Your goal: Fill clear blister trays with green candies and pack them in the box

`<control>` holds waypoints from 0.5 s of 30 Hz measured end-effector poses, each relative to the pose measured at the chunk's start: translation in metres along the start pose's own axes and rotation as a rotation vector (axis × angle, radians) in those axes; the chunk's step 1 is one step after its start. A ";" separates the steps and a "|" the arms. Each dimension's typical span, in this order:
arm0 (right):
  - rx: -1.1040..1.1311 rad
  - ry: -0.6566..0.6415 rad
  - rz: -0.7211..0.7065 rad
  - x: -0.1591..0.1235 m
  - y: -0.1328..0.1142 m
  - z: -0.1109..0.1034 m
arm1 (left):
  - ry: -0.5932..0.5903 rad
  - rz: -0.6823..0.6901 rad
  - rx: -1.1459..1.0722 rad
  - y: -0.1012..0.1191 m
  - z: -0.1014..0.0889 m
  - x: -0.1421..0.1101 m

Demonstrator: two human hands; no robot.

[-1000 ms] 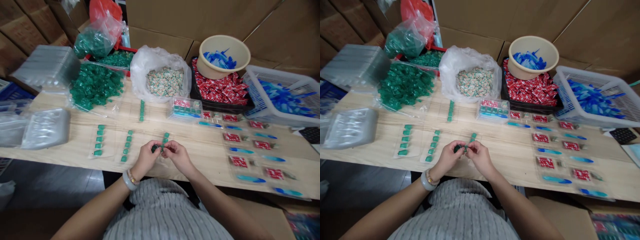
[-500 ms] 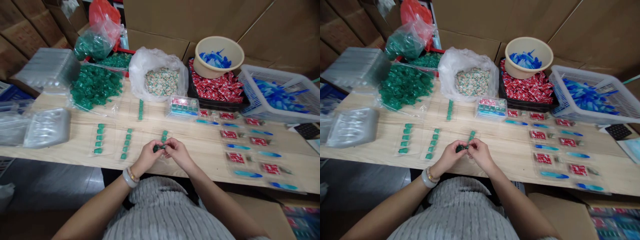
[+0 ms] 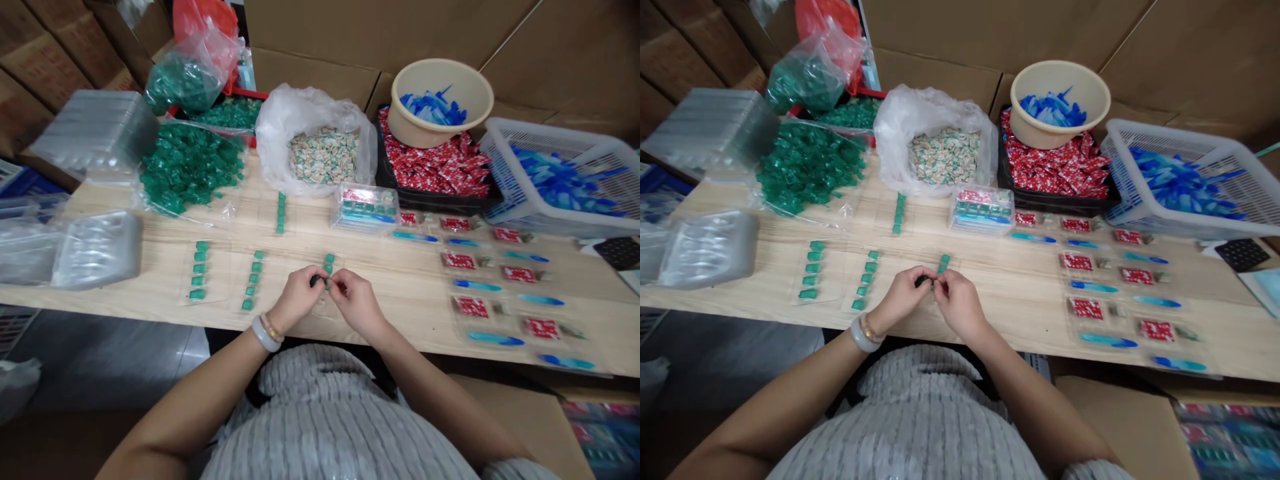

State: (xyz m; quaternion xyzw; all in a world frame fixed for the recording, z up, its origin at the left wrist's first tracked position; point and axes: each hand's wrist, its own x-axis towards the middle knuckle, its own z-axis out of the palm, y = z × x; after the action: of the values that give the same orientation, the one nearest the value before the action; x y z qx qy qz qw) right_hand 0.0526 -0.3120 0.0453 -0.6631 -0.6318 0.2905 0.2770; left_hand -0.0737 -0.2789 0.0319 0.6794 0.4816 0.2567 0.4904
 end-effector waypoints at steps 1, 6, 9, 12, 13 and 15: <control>0.022 -0.004 -0.011 0.000 0.001 -0.001 | -0.028 -0.014 -0.060 -0.001 -0.003 0.002; 0.247 -0.060 -0.125 -0.004 0.011 -0.004 | -0.165 -0.117 -0.321 -0.003 -0.014 0.005; 0.326 -0.060 -0.203 -0.006 0.016 -0.002 | -0.215 -0.245 -0.527 -0.002 -0.008 0.004; 0.344 0.048 -0.142 -0.007 0.020 0.000 | -0.192 -0.274 -0.603 -0.001 -0.003 0.002; 0.346 0.061 -0.123 -0.008 0.021 0.001 | -0.197 -0.268 -0.596 -0.001 -0.002 0.001; 0.314 0.058 -0.107 -0.010 0.025 0.002 | -0.202 -0.268 -0.558 -0.003 -0.005 -0.002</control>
State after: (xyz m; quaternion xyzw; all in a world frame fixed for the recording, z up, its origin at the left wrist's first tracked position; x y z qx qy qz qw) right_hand 0.0673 -0.3233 0.0257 -0.5851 -0.6048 0.3511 0.4106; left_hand -0.0802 -0.2783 0.0314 0.4711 0.4269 0.2434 0.7325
